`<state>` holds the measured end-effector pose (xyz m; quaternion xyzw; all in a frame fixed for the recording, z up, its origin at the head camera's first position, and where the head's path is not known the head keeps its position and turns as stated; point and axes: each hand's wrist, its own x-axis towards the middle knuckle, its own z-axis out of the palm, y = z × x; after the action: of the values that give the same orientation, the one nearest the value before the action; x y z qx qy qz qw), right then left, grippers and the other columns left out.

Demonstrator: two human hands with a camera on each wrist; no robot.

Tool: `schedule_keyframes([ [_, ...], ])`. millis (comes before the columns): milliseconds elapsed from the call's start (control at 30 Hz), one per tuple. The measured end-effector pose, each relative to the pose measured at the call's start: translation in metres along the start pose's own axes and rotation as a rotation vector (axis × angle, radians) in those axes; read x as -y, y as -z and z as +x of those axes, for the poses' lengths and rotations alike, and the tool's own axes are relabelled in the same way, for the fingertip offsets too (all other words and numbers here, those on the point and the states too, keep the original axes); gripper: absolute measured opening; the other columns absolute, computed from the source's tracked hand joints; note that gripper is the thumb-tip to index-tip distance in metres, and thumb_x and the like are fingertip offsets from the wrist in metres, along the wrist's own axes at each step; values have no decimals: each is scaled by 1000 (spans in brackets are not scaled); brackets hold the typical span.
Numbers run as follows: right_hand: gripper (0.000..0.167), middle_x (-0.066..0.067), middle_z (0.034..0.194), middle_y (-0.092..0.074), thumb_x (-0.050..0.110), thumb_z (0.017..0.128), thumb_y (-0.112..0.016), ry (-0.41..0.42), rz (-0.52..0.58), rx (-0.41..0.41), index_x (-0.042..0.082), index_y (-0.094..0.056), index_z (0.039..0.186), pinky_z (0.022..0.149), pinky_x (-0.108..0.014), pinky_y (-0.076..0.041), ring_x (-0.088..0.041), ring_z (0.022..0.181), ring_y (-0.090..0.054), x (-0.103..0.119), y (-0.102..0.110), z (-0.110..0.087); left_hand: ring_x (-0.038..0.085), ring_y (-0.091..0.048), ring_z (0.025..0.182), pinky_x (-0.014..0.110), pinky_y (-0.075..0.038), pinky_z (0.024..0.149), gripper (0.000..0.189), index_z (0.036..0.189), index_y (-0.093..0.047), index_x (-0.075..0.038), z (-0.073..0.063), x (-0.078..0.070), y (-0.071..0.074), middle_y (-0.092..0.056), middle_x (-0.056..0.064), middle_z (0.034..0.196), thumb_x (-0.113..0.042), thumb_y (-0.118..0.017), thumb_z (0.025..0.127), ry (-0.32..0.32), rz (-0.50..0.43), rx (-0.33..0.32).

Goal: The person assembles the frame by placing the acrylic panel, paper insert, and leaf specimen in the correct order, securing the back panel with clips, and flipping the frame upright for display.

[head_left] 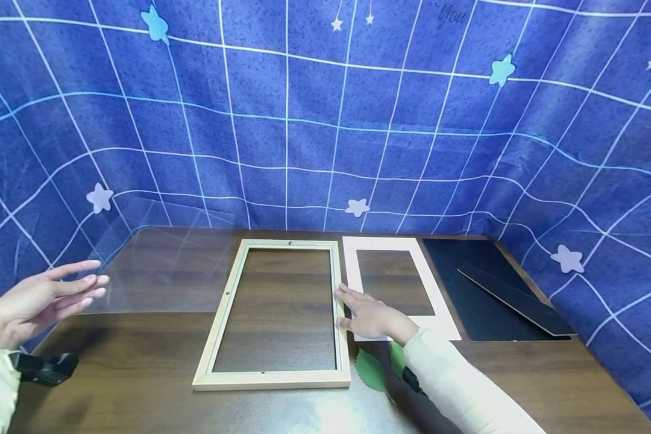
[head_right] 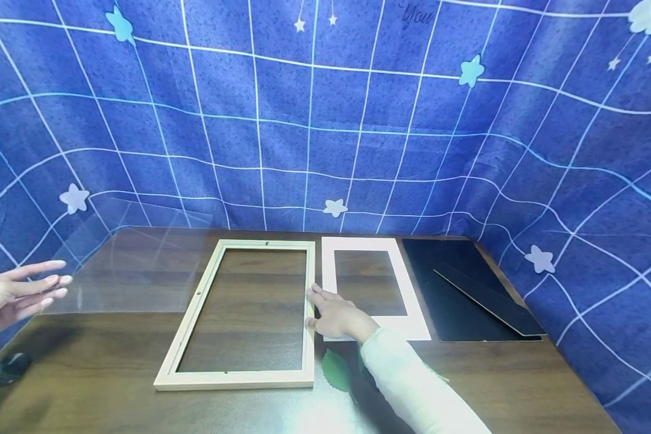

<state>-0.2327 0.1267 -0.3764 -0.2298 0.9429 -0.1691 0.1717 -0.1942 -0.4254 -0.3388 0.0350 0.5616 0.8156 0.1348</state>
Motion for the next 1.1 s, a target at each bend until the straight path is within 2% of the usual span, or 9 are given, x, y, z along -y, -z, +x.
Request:
schedule_keyframes([
  [167,66,-8,169,-19,32,106,-54,2,4,3,7,-27,161,117,-67,-20,-36,153,-20,0,0,0,22,-75,95,29,-60,80,45,112,-77,-15,5,0,-12,-77,12,104,9,-40,106,2,-48,84],
  [367,66,-8,169,-19,33,105,-54,-2,0,-2,8,-28,161,118,-66,-20,-36,153,-20,-1,-1,-1,23,-75,99,29,-59,82,45,118,-75,-16,13,3,-24,-76,11,110,8,-38,106,1,-50,195],
  [533,66,-8,169,-21,33,105,-55,6,-14,-6,7,-29,160,118,-64,-20,-35,153,-20,-1,-1,0,23,-74,101,29,-59,83,45,121,-72,-15,21,10,-34,-75,12,113,9,-37,106,-7,-49,264],
  [800,65,-7,169,-18,32,106,-53,2,-8,4,9,-27,161,118,-67,-18,-35,153,-19,-2,-1,1,22,-74,100,29,-59,83,44,122,-70,-18,34,23,-56,-75,10,115,8,-40,105,-4,9,280],
  [933,61,-9,169,-20,28,107,-50,14,-25,-11,9,-28,161,119,-64,-19,-35,154,-19,-4,-3,2,20,-74,100,28,-59,83,44,123,-69,-21,37,29,-66,-74,7,115,8,-42,105,2,67,284],
  [1100,58,-8,168,-22,26,108,-47,12,-45,-26,9,-29,161,119,-62,-20,-34,154,-19,-4,-4,3,19,-74,100,28,-59,84,45,124,-67,-23,41,36,-78,-74,5,116,7,-41,105,15,84,318],
])
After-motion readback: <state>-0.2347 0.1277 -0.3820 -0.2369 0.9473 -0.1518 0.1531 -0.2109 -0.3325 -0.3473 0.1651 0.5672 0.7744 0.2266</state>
